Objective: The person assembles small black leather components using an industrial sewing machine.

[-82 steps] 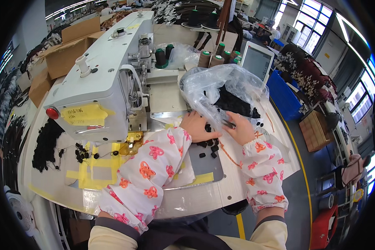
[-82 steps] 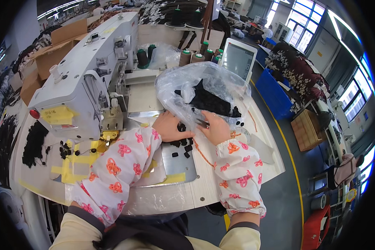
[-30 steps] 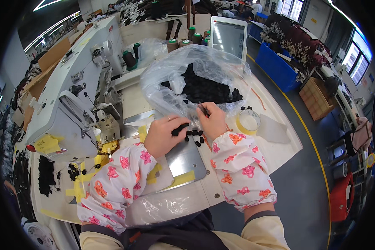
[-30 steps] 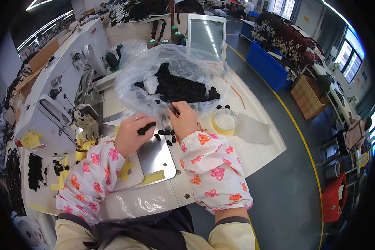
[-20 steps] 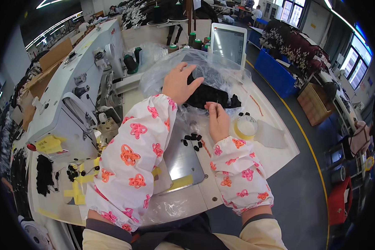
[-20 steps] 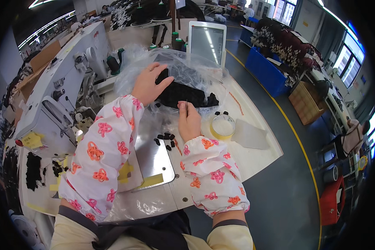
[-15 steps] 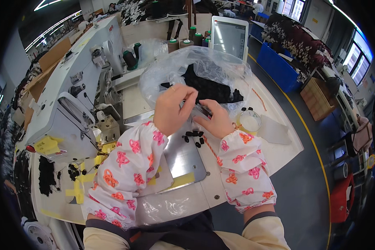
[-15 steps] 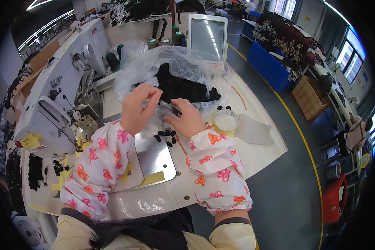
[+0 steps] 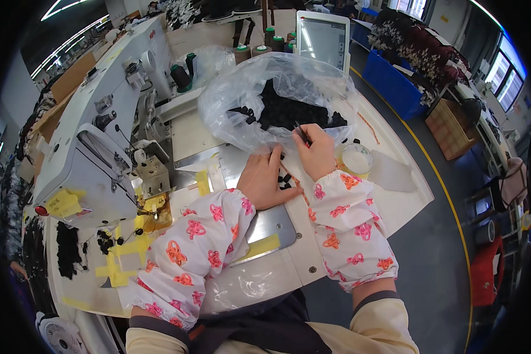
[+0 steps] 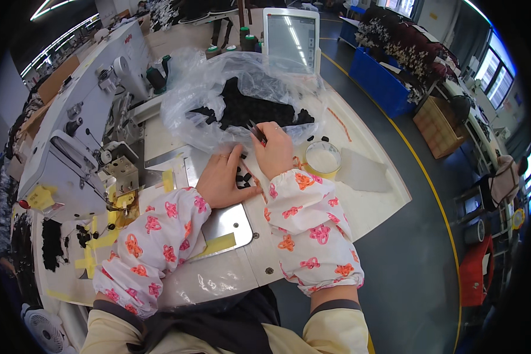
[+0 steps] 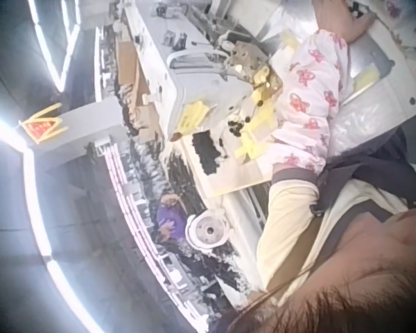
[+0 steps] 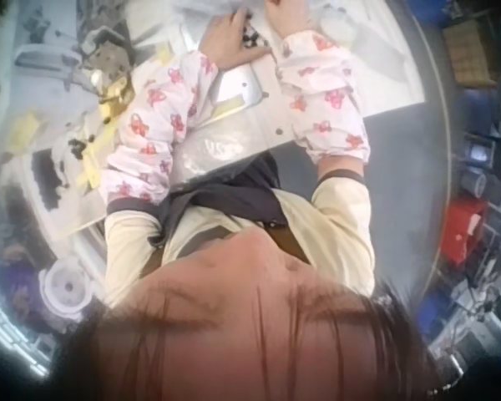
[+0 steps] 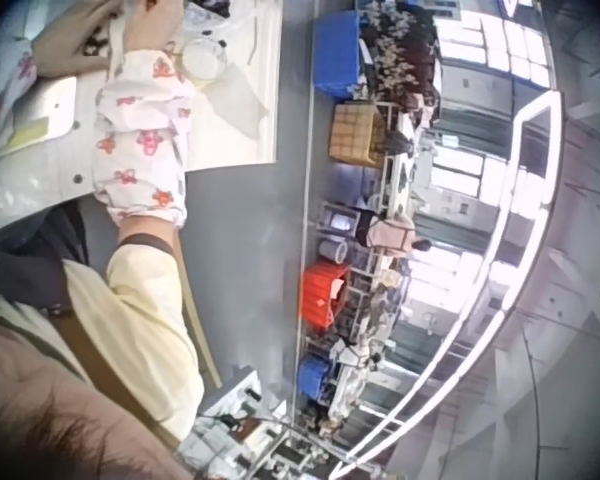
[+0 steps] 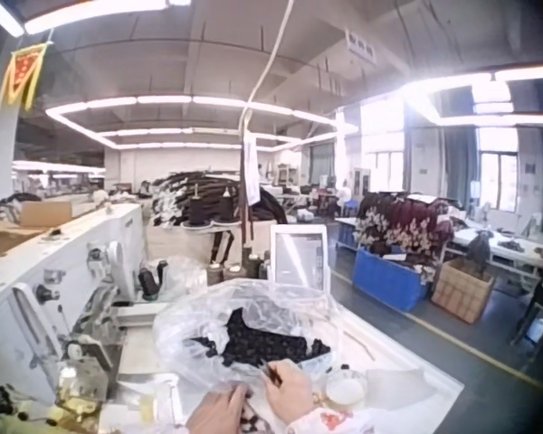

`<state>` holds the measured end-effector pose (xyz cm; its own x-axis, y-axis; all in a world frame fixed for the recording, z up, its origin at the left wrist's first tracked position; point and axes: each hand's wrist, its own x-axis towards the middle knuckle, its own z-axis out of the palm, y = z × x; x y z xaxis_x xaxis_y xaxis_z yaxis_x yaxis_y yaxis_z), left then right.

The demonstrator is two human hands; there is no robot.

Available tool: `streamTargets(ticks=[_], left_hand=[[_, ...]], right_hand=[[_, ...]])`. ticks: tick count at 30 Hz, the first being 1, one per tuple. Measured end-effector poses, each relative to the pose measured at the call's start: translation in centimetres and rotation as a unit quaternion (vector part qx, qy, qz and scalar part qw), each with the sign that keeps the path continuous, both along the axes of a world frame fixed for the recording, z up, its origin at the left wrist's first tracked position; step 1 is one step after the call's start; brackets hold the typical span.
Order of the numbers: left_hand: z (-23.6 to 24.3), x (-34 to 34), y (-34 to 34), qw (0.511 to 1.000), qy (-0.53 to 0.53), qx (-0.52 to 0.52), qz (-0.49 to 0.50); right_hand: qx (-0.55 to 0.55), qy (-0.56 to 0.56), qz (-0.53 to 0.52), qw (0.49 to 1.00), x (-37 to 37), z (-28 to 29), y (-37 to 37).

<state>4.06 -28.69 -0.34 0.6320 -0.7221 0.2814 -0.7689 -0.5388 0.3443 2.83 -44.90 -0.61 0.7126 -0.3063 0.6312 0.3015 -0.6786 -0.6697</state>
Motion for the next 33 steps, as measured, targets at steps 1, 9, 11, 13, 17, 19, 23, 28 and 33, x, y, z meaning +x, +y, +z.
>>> streamTargets(ticks=[1,9,11,13,17,19,23,28,33], left_hand=[[-0.5,0.4,-0.5,0.999,-0.005,-0.037,-0.011],[-2.2,2.1,-2.3,0.99,-0.067,-0.108,-0.055],[-2.1,1.9,-3.0,0.986,-0.092,-0.12,-0.066],[-2.3,2.0,-3.7,0.981,-0.118,-0.132,-0.075],[-2.7,2.7,-4.6,0.997,-0.036,-0.061,-0.043],[-3.0,2.8,-4.6,0.998,-0.033,-0.048,-0.027],[-2.6,2.4,-4.9,0.997,-0.054,-0.063,0.006],[-2.2,2.0,-5.1,0.997,-0.077,-0.003,0.0],[-2.8,2.0,-5.0,0.991,-0.125,-0.02,-0.047]], right_hand=[[-0.002,-0.02,-0.003,1.0,0.0,-0.1,-0.1],[0.03,-0.032,-0.004,0.999,0.0,0.2,-0.5],[0.06,0.01,-0.025,0.998,-0.2,0.5,-1.5],[0.076,0.008,-0.025,0.997,-0.2,0.8,-1.9],[0.1,0.042,-0.018,0.994,-0.8,2.1,-1.5],[0.045,0.009,-0.049,0.998,-0.9,3.1,-1.9],[0.002,-0.033,-0.222,0.974,-3.7,6.2,-6.0],[-0.11,0.298,-0.326,0.891,-3.7,3.6,-12.0],[-0.073,0.325,-0.181,0.925,-2.1,0.6,-15.4]])
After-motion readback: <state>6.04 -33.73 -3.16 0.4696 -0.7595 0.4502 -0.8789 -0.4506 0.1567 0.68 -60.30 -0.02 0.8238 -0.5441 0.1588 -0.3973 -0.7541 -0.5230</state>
